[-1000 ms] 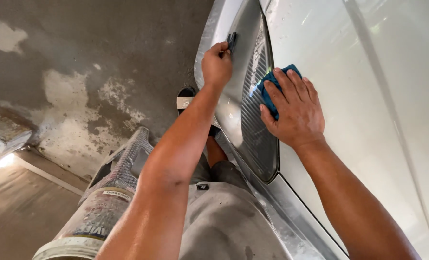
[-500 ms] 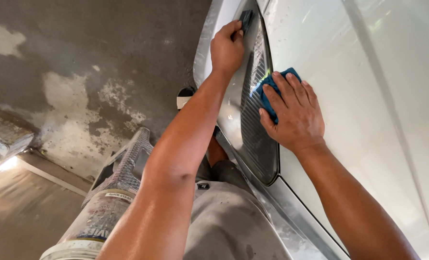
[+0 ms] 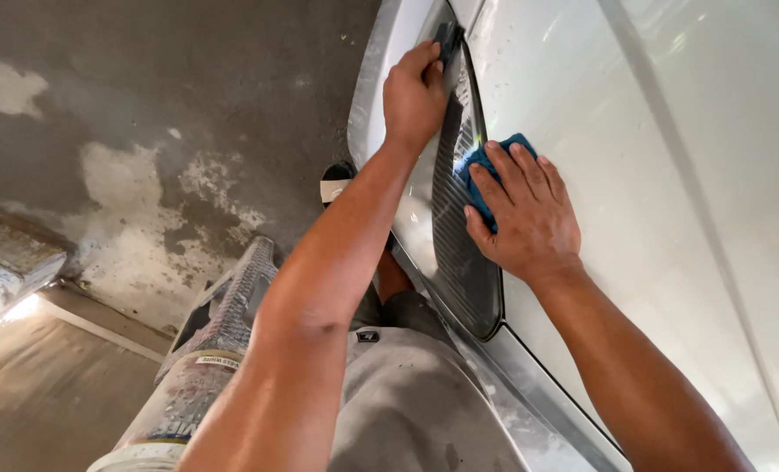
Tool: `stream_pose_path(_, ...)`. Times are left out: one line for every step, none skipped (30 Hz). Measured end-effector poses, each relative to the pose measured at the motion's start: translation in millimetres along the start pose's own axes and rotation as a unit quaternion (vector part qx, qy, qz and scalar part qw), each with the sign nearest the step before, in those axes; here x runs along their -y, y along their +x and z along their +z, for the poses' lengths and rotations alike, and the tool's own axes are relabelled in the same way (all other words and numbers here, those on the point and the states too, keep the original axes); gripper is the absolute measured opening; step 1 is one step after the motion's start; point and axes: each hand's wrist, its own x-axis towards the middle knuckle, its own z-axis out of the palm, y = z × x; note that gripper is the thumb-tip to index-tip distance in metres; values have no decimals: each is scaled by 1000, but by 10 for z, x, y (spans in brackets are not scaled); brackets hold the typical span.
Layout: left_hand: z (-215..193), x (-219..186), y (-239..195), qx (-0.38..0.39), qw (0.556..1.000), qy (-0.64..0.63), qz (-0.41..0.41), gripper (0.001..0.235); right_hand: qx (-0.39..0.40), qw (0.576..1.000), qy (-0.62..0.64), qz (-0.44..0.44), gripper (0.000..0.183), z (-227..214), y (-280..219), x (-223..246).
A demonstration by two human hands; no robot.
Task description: Sand and polish a car headlight using a sanding block and a wet cloth.
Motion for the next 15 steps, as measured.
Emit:
stream_pose_path(-93,-118,-117,-1,1000,2,2,24,-3,1000,2,-1,48,0,5,11)
stream_pose_path(-183,-243,-228,17,1000,5,0,25,-9,1000,1,-1,47,-8,15,18)
stream_pose_path(-245,-364,-306,34,999,7,2,26,-17,1000,-2,-1,47,-10,48,0)
stream_pose_path(-389,-514,-521,33,999,7,7,26,-23,1000,-3,-1,47,-5,73,-11)
stream_pose_path(-556,-670,-824,64,996,45,52,27,-12,1000,-2,1,49,-10,37,10)
stream_pose_path(-723,-826,-1123,96,987,83,96,27,-1,1000,-1,2,51,-9,1,30)
stream_pose_path(-697,-802,-1096,96,987,82,98,27,-2,1000,-2,4,51,-12,12,21)
stream_pose_path(-673,-775,-1070,96,986,87,105,29,-5,1000,-4,2,48,-12,24,17)
stream_pose_path(-659,-754,-1078,95,985,93,107,30,-5,1000,-5,-1,45,-16,15,21)
stream_pose_path(-526,-605,-903,96,986,92,104,30,-2,1000,-4,-1,45,-16,15,25)
stream_pose_path(-375,-454,-694,55,989,98,97,26,-1,1000,-8,0,46,-16,34,16)
stream_pose_path(-224,-307,-487,14,991,103,90,22,-1,1000,-13,2,47,-17,50,11)
stream_pose_path(-150,-195,-326,15,991,102,86,22,3,1000,-12,2,47,-19,36,13)
stream_pose_path(-77,-83,-171,22,997,70,32,24,-5,1000,-6,0,46,-23,19,17)
stream_pose_path(-21,36,22,27,999,39,-18,26,-17,1000,0,-3,44,-16,29,23)
